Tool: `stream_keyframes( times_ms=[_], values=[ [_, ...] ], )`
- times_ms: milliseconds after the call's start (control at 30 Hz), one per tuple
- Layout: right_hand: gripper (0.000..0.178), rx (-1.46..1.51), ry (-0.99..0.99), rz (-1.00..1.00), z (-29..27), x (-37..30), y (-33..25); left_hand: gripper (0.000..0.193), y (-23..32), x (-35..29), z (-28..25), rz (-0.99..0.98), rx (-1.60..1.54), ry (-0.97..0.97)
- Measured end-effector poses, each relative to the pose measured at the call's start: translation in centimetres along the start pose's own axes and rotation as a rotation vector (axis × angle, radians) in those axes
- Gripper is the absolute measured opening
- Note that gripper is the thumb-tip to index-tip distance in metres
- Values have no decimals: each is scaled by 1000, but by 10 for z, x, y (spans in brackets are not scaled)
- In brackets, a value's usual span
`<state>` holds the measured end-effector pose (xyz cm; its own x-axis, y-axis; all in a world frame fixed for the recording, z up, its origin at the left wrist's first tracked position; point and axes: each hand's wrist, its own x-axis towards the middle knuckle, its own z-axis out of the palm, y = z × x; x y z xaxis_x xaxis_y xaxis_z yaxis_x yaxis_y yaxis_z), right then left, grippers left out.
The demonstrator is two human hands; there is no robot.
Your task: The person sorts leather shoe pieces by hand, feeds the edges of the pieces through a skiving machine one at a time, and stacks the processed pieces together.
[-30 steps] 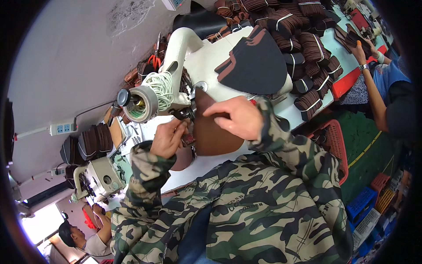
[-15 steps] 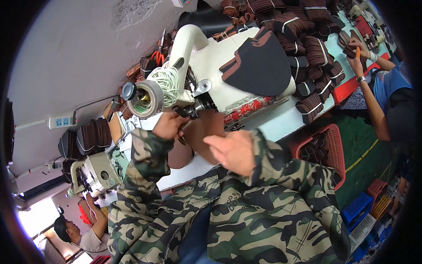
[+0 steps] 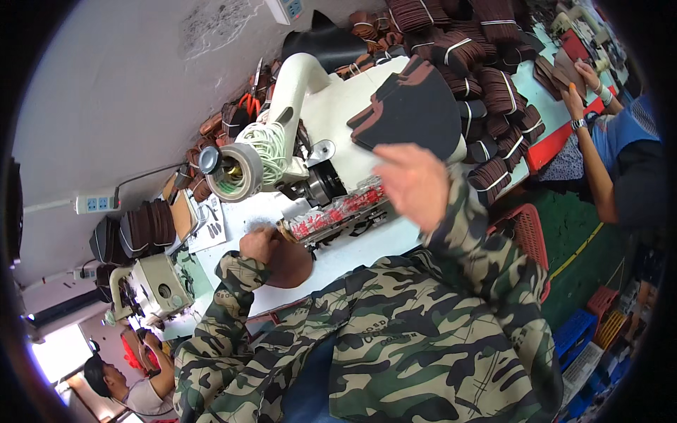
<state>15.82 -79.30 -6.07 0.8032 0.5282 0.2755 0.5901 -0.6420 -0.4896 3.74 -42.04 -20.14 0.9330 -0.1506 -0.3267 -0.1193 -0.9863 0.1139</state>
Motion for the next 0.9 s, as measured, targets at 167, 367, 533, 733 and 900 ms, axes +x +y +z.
stream_keyframes(
  times_ms=[167,367,533,733,900],
  values=[
    [20,462,-161,47,38,-18,-50,15,14,-15,10,-36,63,127],
    [21,679,-451,212,41,-27,-50,16,-7,-3,-40,-95,-396,-9],
    [26,902,-282,-192,70,-30,-60,6,19,-3,-132,-88,-1285,-777],
    [35,1408,-487,585,89,-21,-79,14,40,34,-123,62,-1185,-432],
    [36,1446,-480,636,91,-14,-80,24,54,57,-136,159,-825,-193]
  ],
)
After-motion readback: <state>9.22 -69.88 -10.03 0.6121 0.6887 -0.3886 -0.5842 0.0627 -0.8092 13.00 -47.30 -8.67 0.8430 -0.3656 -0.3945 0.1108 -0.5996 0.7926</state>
